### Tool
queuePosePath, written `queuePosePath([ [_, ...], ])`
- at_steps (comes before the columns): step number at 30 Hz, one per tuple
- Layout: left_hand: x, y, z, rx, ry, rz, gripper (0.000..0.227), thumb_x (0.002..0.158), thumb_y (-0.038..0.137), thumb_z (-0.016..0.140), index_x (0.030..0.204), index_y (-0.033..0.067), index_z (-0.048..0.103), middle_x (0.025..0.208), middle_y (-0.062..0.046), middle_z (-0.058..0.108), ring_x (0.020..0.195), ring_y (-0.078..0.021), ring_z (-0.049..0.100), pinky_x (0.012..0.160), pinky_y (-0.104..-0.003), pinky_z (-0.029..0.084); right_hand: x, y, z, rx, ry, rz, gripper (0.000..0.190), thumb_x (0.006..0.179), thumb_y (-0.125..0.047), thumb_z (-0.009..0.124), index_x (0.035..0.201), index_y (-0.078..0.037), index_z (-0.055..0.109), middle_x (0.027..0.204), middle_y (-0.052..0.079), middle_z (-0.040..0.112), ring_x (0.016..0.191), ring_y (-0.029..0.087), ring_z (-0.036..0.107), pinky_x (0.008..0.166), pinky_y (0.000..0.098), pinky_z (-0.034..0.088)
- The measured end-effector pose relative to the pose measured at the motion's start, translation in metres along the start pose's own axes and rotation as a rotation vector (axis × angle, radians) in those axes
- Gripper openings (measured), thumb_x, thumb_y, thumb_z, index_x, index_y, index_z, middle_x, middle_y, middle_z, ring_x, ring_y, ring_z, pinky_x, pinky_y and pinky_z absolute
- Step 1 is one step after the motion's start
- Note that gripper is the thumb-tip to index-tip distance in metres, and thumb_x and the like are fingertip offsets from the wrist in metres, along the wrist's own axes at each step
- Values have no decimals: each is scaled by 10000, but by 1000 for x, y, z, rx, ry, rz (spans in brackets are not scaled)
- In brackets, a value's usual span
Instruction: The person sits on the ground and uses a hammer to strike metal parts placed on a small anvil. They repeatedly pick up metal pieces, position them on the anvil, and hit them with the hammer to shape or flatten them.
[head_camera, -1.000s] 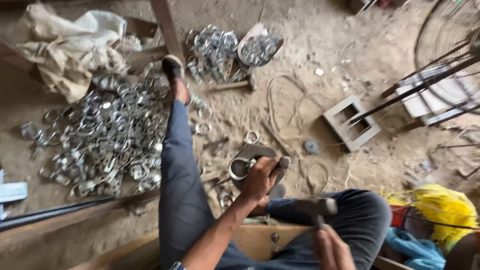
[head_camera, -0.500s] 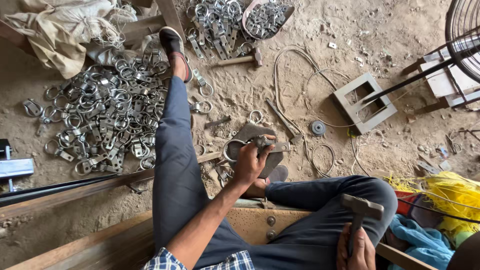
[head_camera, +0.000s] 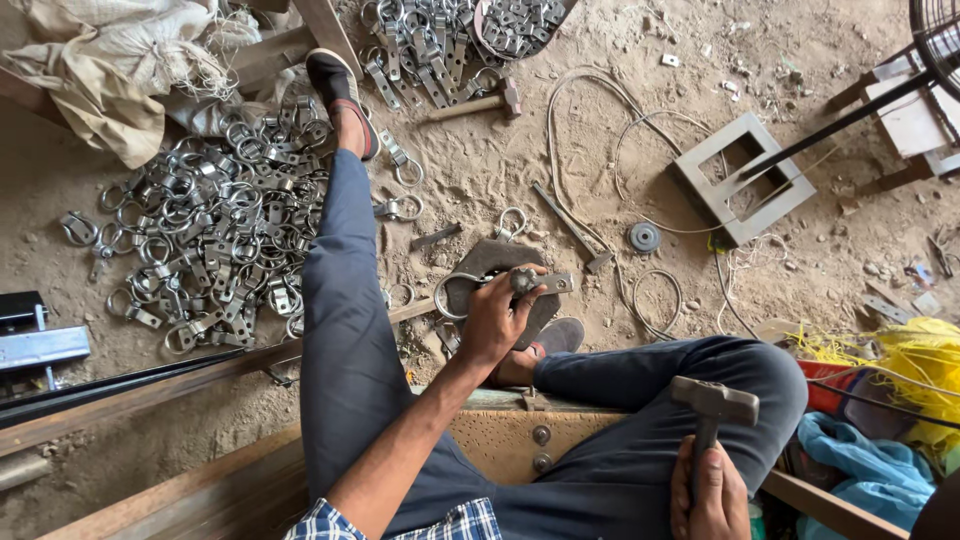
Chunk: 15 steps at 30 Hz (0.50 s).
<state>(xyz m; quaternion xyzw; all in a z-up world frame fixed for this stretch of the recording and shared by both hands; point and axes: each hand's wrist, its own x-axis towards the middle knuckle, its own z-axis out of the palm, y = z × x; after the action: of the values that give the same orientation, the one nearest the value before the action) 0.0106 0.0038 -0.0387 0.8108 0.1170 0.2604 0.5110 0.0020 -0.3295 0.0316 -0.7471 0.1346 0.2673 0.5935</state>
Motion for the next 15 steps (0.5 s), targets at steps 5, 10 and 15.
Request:
queuePosePath([
  [5,3,-2,1,72,-34,16,305,1031,283,643,1219,46,684,1059,-172,748,950,-292,764,780,-402,629,-1,0,-1,-9,26,50,483,1065,-422,288,1094,-20,554,518,75,404,292,143,291,266,308,253],
  [10,-1,-13,3,89,-64,-68,294,1020,281,663,1194,46,688,1012,-163,755,908,-278,769,760,-402,626,-3,-5,2,-30,15,37,486,1078,-406,278,1102,-4,548,520,76,405,287,143,289,254,313,257],
  [15,0,-31,19,102,-68,70,289,1014,203,675,1261,53,672,1129,-167,747,972,-277,757,815,-378,652,-6,-20,12,-93,60,82,483,1079,-427,295,1112,-21,555,520,82,408,282,161,293,257,324,265],
])
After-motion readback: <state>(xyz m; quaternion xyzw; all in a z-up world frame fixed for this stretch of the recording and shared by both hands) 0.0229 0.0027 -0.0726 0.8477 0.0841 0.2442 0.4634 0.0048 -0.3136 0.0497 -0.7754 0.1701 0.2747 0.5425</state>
